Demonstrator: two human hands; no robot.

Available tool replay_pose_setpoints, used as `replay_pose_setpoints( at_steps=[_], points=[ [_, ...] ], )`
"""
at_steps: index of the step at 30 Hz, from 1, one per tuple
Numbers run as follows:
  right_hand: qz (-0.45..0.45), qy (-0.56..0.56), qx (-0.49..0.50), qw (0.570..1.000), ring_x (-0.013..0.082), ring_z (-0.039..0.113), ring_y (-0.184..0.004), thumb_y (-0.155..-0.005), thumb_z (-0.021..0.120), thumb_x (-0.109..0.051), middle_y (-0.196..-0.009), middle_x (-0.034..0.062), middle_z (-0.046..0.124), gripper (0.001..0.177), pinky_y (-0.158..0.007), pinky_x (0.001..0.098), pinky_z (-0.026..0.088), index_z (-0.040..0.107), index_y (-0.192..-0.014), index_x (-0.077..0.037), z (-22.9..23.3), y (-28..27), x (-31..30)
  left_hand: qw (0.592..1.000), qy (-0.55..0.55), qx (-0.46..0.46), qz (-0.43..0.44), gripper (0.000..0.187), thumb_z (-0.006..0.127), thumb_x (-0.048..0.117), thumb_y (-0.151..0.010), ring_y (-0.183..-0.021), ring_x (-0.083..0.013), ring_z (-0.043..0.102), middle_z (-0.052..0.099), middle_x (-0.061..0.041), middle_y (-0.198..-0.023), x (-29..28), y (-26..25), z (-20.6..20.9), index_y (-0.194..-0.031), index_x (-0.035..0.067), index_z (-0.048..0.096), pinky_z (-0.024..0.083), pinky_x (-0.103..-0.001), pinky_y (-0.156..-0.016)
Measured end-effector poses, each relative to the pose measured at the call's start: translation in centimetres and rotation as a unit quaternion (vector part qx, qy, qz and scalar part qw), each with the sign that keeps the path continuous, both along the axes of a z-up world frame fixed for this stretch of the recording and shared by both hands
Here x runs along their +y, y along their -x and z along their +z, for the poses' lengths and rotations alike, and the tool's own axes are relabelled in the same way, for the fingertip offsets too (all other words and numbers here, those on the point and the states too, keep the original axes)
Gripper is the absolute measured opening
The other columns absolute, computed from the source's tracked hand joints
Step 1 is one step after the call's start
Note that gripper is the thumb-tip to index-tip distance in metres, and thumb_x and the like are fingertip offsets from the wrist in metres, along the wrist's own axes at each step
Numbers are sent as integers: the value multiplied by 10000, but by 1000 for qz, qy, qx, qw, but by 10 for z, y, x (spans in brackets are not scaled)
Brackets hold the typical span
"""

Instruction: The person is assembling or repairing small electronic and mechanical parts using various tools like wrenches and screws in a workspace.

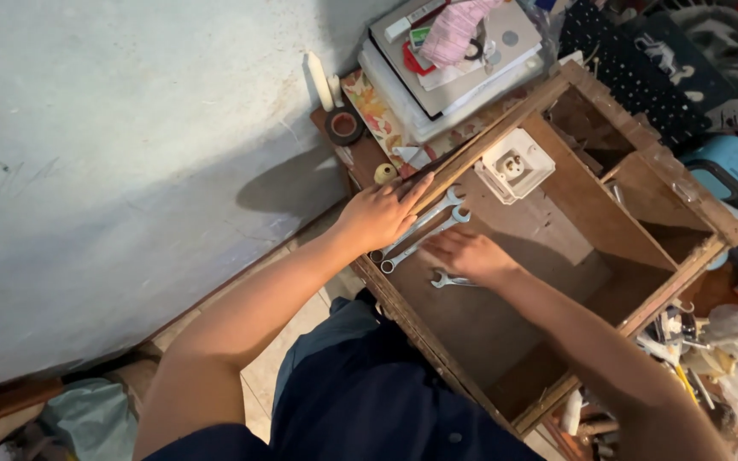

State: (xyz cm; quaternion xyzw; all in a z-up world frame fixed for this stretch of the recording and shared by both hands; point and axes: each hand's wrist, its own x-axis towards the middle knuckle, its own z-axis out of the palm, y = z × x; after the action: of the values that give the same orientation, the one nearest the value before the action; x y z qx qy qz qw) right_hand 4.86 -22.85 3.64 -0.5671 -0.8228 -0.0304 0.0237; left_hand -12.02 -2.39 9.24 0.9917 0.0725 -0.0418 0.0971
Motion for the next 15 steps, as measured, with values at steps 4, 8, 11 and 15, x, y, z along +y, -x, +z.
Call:
replay_pose_setpoints(
  at_steps=[4,8,11,15],
  points=[
    [-68,64,22,995,239,633,-1224,-772,662,-57,-1326,20,637,498,-1041,365,527,701,-1260,-151,2,-19,-35,981,-46,-183,-36,804,598,368,-959,-1345,-325,548,528,-178,-1489,1,-3,-19,-1607,77,221,488,-449,-1029],
    [-206,180,136,952,298,623,-1186,-832,721,-173,-1224,49,641,272,-973,407,520,708,-1100,-137,19,-19,-55,985,-41,-161,-43,783,596,335,-962,-1401,-300,480,431,-150,-1598,1,-5,-24,-1602,38,258,423,-436,-1121],
    [-268,214,166,925,308,628,-1158,-796,744,-224,-1190,58,645,320,-924,421,541,678,-1095,-132,20,-11,-60,985,-40,-159,-46,775,599,332,-965,-1412,-301,471,429,-157,-1587,1,-6,-22,-1597,30,267,406,-429,-1138],
    [-344,295,156,878,341,658,-1088,-853,718,-244,-1129,85,683,288,-871,475,552,615,-1102,-140,16,3,-57,987,-38,-146,-50,787,605,311,-960,-1412,-301,469,432,-162,-1590,3,-6,-18,-1602,3,270,403,-419,-1147]
  ],
)
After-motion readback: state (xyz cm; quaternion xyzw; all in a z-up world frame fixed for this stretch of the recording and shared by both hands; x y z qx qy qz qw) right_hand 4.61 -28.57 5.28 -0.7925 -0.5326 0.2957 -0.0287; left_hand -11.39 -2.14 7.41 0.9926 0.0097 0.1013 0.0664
